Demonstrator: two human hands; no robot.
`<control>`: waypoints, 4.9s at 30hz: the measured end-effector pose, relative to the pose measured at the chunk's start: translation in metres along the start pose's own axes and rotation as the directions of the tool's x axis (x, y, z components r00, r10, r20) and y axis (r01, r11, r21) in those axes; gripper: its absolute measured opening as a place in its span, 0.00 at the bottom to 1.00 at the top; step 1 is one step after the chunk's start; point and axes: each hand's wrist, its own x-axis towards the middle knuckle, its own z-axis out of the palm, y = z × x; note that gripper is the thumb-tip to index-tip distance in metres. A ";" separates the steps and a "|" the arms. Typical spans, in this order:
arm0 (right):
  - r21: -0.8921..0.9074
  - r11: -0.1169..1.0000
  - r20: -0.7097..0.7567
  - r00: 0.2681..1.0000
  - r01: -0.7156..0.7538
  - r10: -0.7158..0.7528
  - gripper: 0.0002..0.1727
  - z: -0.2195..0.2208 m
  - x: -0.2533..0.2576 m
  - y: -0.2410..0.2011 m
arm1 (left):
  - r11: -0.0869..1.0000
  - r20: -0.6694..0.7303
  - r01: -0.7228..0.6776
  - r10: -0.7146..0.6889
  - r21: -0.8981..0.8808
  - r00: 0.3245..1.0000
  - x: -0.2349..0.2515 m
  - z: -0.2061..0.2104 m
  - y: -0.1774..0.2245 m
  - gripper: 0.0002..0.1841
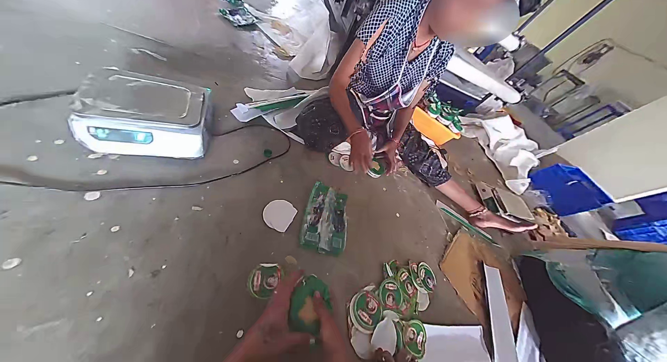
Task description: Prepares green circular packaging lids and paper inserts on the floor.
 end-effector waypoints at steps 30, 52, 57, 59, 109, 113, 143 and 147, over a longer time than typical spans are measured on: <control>-0.746 0.215 0.362 0.654 0.631 -0.664 0.50 -0.039 0.112 -0.061 | 0.930 0.066 -0.142 0.127 0.338 0.990 -0.012 -0.030 -0.008 0.55; -0.723 0.357 0.149 0.637 0.592 -0.756 0.23 -0.010 0.107 -0.046 | 0.970 0.229 -0.112 0.062 0.214 0.972 0.000 -0.059 -0.009 0.54; -0.841 0.003 0.310 0.486 0.541 -0.817 0.17 -0.036 -0.001 -0.028 | 0.960 0.210 -0.066 0.007 0.273 0.978 -0.002 -0.056 -0.005 0.54; -0.884 -0.184 0.376 0.418 0.430 -0.827 0.22 -0.034 -0.022 -0.016 | 0.952 0.199 -0.056 -0.006 0.301 0.980 -0.003 -0.055 -0.004 0.53; -0.858 -0.326 0.495 0.473 0.397 -0.728 0.34 0.004 -0.037 -0.028 | 0.972 0.171 -0.047 0.007 0.231 0.985 -0.008 -0.058 0.002 0.59; -0.884 -0.284 0.426 0.391 0.372 -0.816 0.20 -0.001 -0.043 -0.046 | 0.930 -0.013 0.171 -0.176 0.325 0.984 -0.010 -0.086 -0.003 0.50; -0.291 0.643 0.164 0.699 0.708 -0.696 0.39 -0.022 -0.068 -0.033 | 0.935 -0.469 -0.064 -0.114 -0.348 0.876 -0.052 -0.033 0.070 0.19; 0.052 0.909 0.235 0.880 0.413 -0.413 0.46 -0.008 -0.086 -0.051 | 0.912 -0.389 -0.043 -0.131 -0.408 0.912 -0.059 -0.006 0.083 0.18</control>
